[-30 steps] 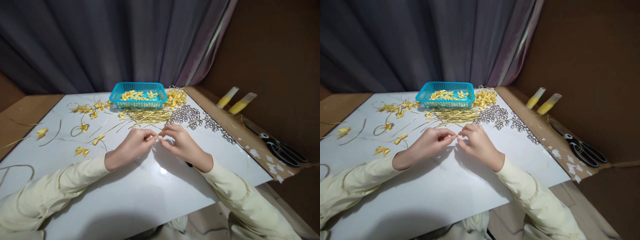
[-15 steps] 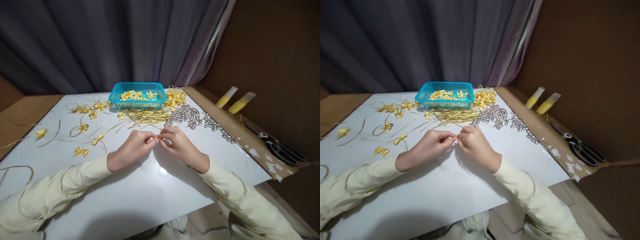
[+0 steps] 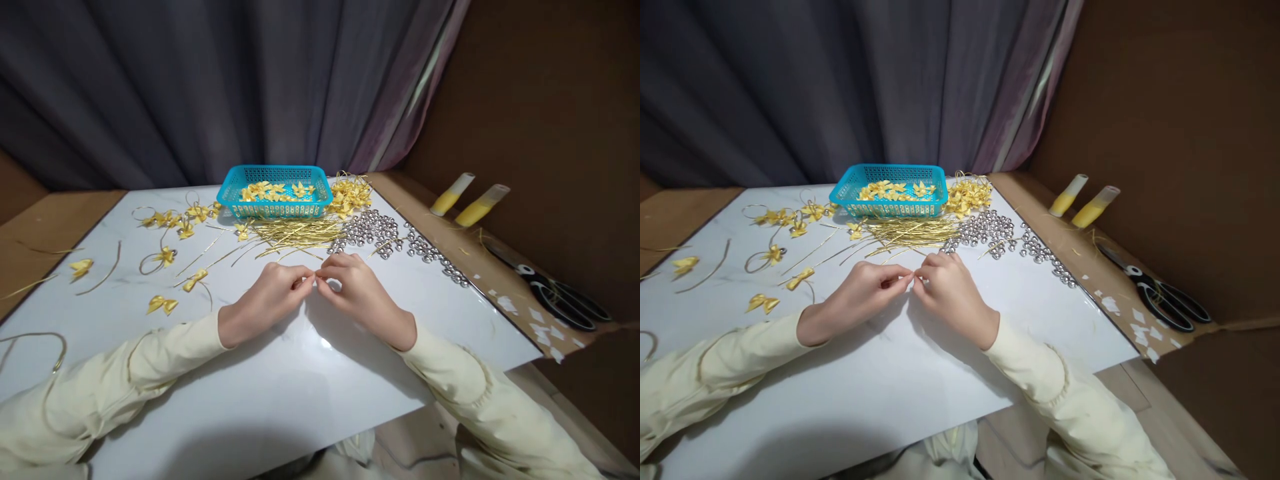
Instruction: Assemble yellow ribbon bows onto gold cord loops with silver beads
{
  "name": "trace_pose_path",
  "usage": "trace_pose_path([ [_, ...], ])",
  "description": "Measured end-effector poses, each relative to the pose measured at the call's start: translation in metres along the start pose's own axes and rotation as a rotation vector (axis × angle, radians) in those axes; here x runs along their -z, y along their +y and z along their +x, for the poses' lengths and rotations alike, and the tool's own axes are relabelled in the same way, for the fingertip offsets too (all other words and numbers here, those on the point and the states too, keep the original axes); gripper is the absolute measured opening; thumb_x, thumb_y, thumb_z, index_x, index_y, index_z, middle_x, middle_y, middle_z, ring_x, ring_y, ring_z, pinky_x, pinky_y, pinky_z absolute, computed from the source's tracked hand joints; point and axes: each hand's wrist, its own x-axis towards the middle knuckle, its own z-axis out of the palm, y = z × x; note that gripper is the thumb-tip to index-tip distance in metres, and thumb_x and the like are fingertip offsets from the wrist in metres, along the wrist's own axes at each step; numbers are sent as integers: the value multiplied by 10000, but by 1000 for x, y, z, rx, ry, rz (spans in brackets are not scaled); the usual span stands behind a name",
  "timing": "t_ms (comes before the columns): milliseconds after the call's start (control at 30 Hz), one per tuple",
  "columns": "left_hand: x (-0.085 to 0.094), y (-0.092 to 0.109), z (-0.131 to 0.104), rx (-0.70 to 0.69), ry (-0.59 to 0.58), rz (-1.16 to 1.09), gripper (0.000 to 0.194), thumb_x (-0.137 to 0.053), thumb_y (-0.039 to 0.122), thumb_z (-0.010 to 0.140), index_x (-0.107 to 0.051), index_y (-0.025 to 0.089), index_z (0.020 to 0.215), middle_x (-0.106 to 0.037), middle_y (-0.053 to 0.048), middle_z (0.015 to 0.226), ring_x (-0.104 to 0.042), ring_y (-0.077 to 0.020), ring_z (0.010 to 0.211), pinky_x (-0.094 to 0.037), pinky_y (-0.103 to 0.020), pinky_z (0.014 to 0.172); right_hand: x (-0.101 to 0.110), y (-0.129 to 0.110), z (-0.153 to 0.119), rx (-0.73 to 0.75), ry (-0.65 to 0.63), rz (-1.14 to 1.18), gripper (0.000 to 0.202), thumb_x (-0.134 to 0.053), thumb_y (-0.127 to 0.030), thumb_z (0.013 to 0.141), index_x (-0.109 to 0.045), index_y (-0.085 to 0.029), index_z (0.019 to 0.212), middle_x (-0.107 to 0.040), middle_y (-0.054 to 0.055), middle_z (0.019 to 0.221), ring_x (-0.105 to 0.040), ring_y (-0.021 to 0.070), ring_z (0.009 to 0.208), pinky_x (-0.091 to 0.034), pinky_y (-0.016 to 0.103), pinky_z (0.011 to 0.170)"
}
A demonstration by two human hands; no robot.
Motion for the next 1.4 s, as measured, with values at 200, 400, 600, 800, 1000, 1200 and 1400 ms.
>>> trace_pose_path([
  [200, 2, 1, 3, 91, -11, -114, 244, -456, 213, 808, -668, 132, 718, -630, 2, 627, -461, -89, 539, -341, -191, 520, -1, 1, 0, -51, 127, 102, 137, -528, -148, 786, -657, -141, 742, -633, 59, 746, -572, 179, 730, -412, 311, 694],
  [400, 13, -1, 10, 190, -157, -363, 278, -497, 327, 820, -671, 127, 735, -421, 50, 493, -327, -69, 463, -255, -191, 429, 4, 3, -2, 33, 270, 264, 98, -542, -135, 779, -633, -159, 752, -646, 84, 899, -607, 177, 840, -471, 305, 744],
  [600, 19, -3, 12, 187, -219, -426, 266, -528, 334, 809, -693, 126, 808, -385, 57, 494, -305, -62, 463, -229, -181, 415, 6, 4, -3, 174, 280, 181, 120, -525, -135, 791, -611, -189, 728, -664, 75, 1062, -567, 222, 1039, -418, 434, 891],
  [800, 15, -6, 11, 153, -226, -417, 280, -528, 345, 811, -687, 118, 767, -401, 52, 496, -306, -58, 457, -216, -177, 394, 7, 6, -2, 242, 198, 149, 142, -511, -86, 772, -595, -183, 710, -698, 51, 910, -599, 200, 926, -407, 398, 835],
  [1000, 15, -8, 11, 136, -221, -396, 279, -527, 345, 809, -695, 123, 790, -394, 57, 478, -297, -57, 441, -233, -173, 393, 8, 8, -2, 230, 162, 141, 147, -505, -102, 784, -596, -181, 701, -692, 47, 857, -599, 174, 800, -383, 367, 792],
  [1200, 18, -3, 11, 108, -210, -286, 281, -504, 325, 820, -672, 130, 709, -414, 56, 477, -327, -62, 454, -263, -175, 422, 12, 8, -3, 186, 106, 151, 148, -536, -92, 770, -619, -168, 674, -700, 31, 829, -588, 175, 785, -373, 360, 770],
  [1400, 13, -5, 6, -22, -114, -55, 277, -483, 293, 838, -646, 140, 676, -450, 49, 477, -335, -67, 460, -272, -182, 448, 11, 7, -1, 125, 60, 176, 145, -547, -90, 762, -640, -166, 681, -707, 33, 827, -593, 184, 791, -382, 364, 779],
])
